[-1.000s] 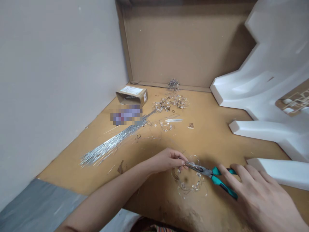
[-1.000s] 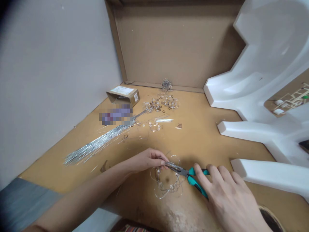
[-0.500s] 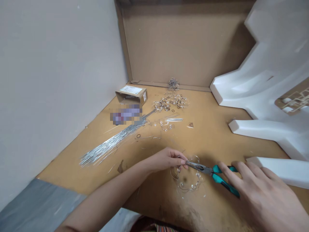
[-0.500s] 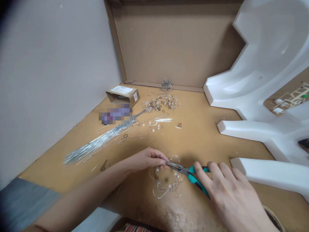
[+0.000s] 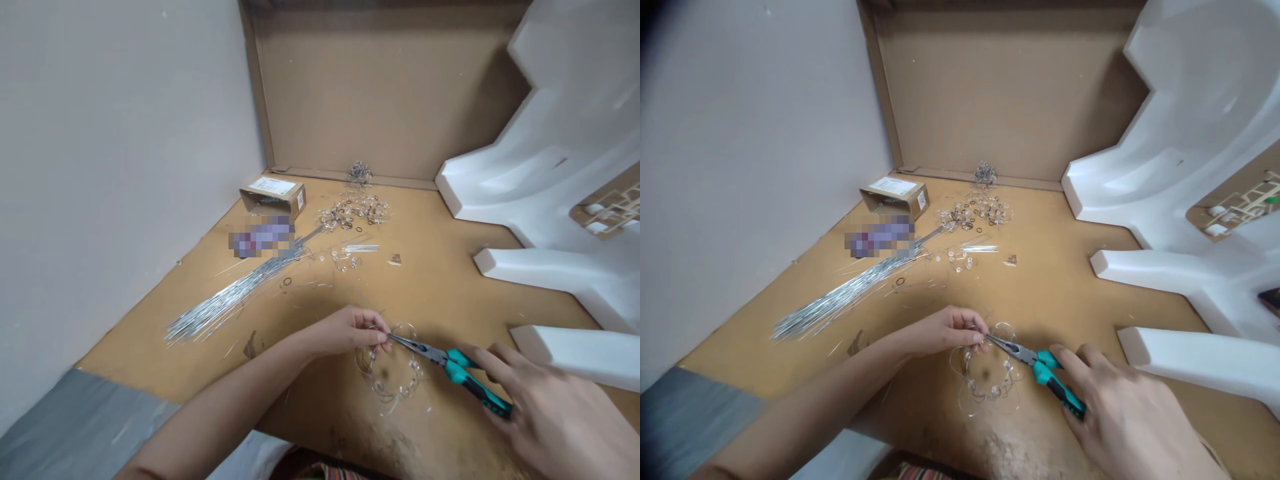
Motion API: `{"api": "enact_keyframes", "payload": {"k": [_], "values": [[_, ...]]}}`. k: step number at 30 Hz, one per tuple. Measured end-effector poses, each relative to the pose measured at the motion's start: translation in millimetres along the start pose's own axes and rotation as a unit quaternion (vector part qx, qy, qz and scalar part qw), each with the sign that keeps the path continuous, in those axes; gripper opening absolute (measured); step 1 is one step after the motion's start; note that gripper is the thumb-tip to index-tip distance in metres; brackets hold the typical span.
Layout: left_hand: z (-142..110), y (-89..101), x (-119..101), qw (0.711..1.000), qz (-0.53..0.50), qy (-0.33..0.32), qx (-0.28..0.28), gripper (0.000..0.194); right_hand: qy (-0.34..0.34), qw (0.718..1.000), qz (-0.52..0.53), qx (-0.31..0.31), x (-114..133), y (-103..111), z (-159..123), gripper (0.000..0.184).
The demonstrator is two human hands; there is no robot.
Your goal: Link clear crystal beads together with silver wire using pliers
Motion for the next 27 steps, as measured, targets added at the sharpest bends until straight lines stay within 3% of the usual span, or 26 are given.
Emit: {"api": "enact_keyframes", "payload": {"k": [9,16,23,27], "values": [[2.3,4.1,0.4,1.000,0.003,-0.009,-0.021,0.023,-0.012,0.999,-0.032,0.018,1.4,-7.2,-4.5,0.037],[3.6,5.0,8.5,0.998,-0.055,0.004,-0.032,0.025,-0.019,0.999,0.000,0.042,-1.4,-14.6,-7.3,0.030],[4.2,4.0,9.7,0.996,-0.084,0.004,-0.021,0.026,0.024,0.996,-0.078,-0.035,8.7,12.7,-1.5,0.041],[3.6,2.6,9.4,0.995,-0.094,0.009,-0.019,0.028,0.036,0.995,-0.091,-0.030,9.7,12.0,-2.8,0.046]]}}
Point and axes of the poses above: each hand's wrist, its own z-axis towards the middle knuckle, its own y-axis out of the back of the hand, x = y × z, the point moved 10 cm from there along z, towards the middle knuckle, and after that the axes turned 9 degrees about -z, right-handed, at the moved point
